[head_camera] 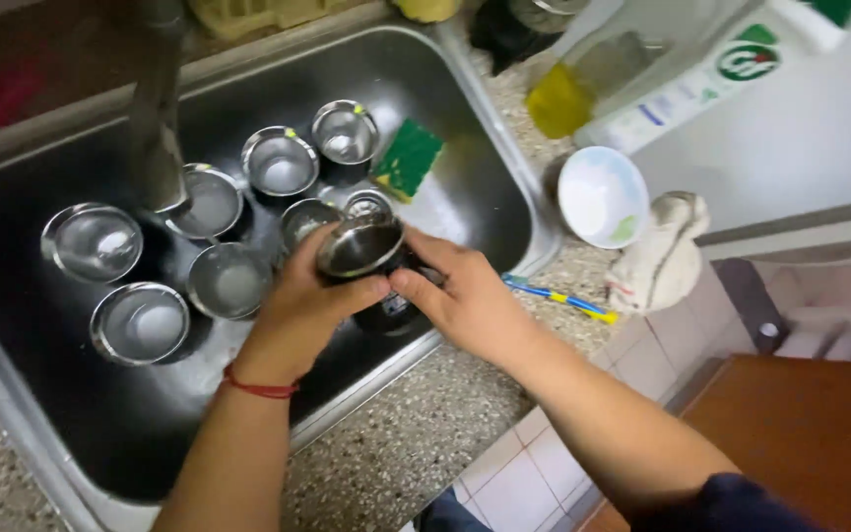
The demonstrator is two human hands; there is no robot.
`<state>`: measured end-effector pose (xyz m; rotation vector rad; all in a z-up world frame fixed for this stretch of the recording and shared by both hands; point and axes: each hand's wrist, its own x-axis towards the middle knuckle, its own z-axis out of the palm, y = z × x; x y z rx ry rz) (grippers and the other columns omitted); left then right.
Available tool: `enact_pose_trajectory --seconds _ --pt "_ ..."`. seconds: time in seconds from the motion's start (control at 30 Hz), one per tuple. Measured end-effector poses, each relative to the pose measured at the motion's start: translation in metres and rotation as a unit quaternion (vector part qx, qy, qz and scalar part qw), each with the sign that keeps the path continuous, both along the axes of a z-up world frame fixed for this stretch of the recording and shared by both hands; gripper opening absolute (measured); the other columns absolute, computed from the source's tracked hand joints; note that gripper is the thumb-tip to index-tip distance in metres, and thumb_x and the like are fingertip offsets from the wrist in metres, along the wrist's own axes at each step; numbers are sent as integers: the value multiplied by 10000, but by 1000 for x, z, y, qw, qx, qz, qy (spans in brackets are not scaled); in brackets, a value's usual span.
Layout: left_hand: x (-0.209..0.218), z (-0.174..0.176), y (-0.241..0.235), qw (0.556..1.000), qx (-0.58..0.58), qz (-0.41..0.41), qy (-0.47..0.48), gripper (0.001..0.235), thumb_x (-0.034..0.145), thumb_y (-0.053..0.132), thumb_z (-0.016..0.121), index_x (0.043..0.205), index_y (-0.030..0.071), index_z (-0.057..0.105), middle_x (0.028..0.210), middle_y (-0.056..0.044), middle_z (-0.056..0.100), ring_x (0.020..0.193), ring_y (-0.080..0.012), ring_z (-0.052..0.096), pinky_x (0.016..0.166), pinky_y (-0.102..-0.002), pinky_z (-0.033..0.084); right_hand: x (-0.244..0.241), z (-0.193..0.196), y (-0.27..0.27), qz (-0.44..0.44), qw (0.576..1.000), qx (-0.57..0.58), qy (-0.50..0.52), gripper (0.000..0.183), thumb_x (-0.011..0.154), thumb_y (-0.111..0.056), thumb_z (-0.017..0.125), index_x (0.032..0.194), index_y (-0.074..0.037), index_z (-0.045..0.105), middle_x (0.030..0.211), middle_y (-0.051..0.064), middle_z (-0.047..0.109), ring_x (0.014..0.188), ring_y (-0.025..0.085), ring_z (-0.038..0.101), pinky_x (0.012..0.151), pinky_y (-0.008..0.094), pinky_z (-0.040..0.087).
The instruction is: The person scrubs a black metal cup with a toothbrush and steel wool under running water, rinses it, and places it on the counter. Several other metal cups remain in the sink.
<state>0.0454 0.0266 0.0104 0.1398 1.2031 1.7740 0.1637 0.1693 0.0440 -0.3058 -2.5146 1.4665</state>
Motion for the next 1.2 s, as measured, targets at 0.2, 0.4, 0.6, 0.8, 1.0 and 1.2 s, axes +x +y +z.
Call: enact_pose_trajectory --seconds 0.2,0.4,0.6,0.8,1.0,1.2 --pt "-12 26 -9 947 -226 -32 228 828 496 288 953 1251 168 637 1155 -145 684 1141 -320 662 951 -447 513 15 57 49 -208 972 107 5 451 895 -101 717 1321 -9 599 1282 267 611 1194 453 590 931 501 537" --pt "-13 58 -13 921 -288 -90 247 720 597 307 816 1272 225 579 1197 22 681 1097 -171 629 925 -307 471 6 91 110 -376 909 172 52 630 960 -163 635 1493 -55 316 1528 146 420 652 94 459 620 286 668" --pt "-11 57 -13 890 -315 -161 287 769 627 407 799 1325 236 526 1282 18 630 1151 -221 603 910 -377 488 -20 72 140 -458 884 64 61 726 949 -142 658 1535 -138 230 1567 113 395 542 122 551 516 263 597" --pt "-16 50 -16 900 -294 -145 289 793 614 412 812 1332 228 530 1255 14 651 1116 -224 630 880 -375 501 -15 37 191 -423 847 293 133 709 967 -232 794 1490 -70 343 1238 107 503 1173 257 514 962 385 455" --pt "-17 46 -17 914 -260 -126 286 745 612 389 816 1286 217 552 1244 15 638 1119 -204 613 894 -352 487 -31 43 164 -389 841 340 160 578 785 -175 914 1159 -168 473 1136 64 459 1017 239 526 780 357 412" --pt "-18 42 -18 911 -263 -129 292 786 616 430 788 1327 224 523 1316 -2 600 1181 -230 570 909 -393 470 -36 13 178 -402 872 247 133 790 868 -185 920 1393 -221 331 1099 39 594 891 168 541 819 317 502"
